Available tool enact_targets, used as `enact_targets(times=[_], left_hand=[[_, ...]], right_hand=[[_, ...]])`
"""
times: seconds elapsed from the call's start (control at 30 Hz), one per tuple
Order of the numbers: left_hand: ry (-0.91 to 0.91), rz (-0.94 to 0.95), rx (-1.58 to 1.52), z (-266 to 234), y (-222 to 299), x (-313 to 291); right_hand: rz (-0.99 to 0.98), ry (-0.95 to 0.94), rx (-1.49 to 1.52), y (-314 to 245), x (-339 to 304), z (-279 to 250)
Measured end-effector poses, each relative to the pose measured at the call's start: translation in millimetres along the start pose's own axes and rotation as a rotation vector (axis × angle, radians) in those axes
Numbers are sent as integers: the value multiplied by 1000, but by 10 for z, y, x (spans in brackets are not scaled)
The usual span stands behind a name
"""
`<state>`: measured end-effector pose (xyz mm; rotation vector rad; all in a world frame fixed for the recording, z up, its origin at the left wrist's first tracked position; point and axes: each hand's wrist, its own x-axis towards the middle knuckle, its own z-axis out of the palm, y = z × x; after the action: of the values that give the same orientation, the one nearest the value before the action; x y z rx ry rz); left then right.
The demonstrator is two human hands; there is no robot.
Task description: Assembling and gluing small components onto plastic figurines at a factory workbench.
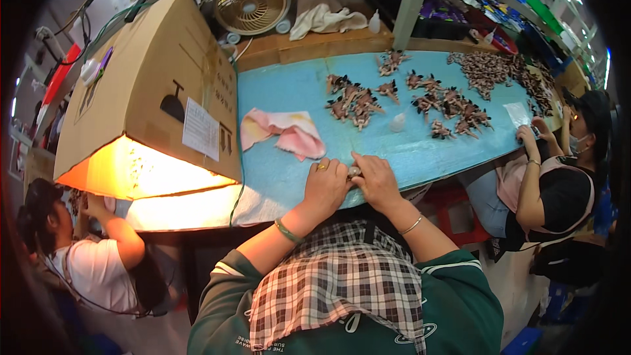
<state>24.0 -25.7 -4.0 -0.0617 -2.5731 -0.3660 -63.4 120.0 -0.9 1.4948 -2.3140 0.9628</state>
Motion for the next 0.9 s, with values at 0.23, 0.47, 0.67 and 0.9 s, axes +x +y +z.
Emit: enact_targets(times=[0.23, 0.47, 0.67, 0.9], left_hand=[[51, -15, -118, -92, -6, -23], [-120, 67, 124, -94, 30, 51], [-128, 43, 225, -51, 94, 21], [-100, 71, 189, 8, 64, -61]], right_hand=[[23, -51, 126, -4, -63, -76], [-36, -30, -27, -106, 57, -132], [-41, 35, -73, -106, 41, -160], [-11, 75, -12, -98, -27, -87]])
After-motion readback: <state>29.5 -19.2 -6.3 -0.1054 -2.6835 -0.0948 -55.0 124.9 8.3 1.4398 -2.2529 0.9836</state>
